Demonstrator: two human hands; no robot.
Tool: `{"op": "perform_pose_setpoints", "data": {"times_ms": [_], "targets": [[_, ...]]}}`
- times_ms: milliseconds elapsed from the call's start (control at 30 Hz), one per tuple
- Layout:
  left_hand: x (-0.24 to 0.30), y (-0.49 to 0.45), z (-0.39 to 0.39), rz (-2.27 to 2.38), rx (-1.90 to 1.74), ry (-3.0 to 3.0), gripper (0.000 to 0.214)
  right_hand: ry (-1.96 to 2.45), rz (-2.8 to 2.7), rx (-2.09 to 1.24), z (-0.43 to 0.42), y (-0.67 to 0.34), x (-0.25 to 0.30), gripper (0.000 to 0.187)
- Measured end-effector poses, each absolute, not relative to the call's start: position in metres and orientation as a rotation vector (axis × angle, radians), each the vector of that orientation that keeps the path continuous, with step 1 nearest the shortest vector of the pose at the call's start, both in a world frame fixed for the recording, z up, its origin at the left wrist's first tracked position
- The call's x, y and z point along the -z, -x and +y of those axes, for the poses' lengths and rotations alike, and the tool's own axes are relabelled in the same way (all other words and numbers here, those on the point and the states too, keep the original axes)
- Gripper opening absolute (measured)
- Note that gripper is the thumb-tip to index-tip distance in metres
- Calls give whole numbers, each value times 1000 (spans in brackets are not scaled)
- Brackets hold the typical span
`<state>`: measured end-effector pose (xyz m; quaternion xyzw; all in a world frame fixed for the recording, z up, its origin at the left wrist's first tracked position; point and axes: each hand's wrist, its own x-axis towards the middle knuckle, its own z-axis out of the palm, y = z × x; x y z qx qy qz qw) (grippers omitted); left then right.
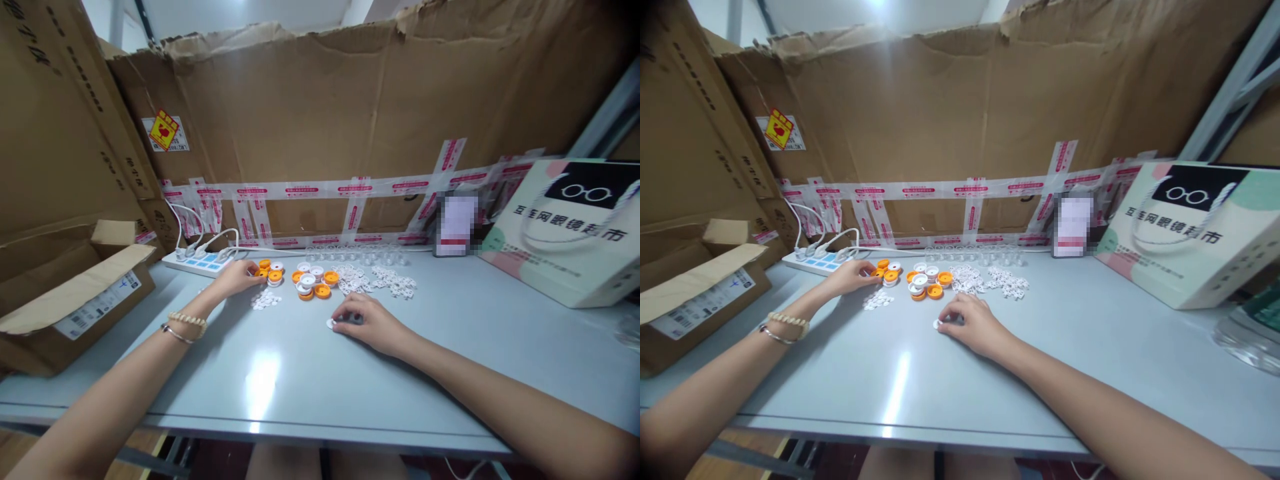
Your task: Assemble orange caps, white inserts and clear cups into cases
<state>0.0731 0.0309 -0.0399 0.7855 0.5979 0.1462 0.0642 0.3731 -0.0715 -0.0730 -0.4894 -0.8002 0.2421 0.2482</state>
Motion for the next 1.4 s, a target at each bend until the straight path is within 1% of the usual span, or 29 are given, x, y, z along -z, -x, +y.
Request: {"op": "perform_pose_setpoints", "data": {"times_ms": [133, 200, 300, 400, 567, 800, 1000, 1267, 1400], "targets": [[18, -87, 8, 1792, -585, -2378, 36, 1372, -2160, -691, -71, -378, 65, 17], [10, -105, -12, 1631, -711, -2428, 37, 1384, -2125, -702, -70, -383, 60, 21], [11, -141, -40, 1180, -623, -2494, 31, 1365, -2110, -698, -66, -389, 56, 24], [22, -172, -55, 987, -473, -2529, 26, 1361, -2149, -711, -64, -392, 57, 28], [37, -192, -53, 1001, -320, -2534, 21, 1349, -2193, -745, -66, -391, 62, 32], [41, -190, -51, 997, -314, -2569, 21, 1266, -2169, -748, -64, -388, 69, 25], [43, -191, -50, 1022, -290, -2514, 20, 1258, -2112, -764, -62, -386, 74, 25], [46, -189, -49, 1045, -331, -2384, 34, 1244, -2113, -819, -62, -387, 72, 24], [45, -190, -51, 1047, -367, -2348, 24, 1228, -2104, -828, -62, -387, 74, 28]]}}
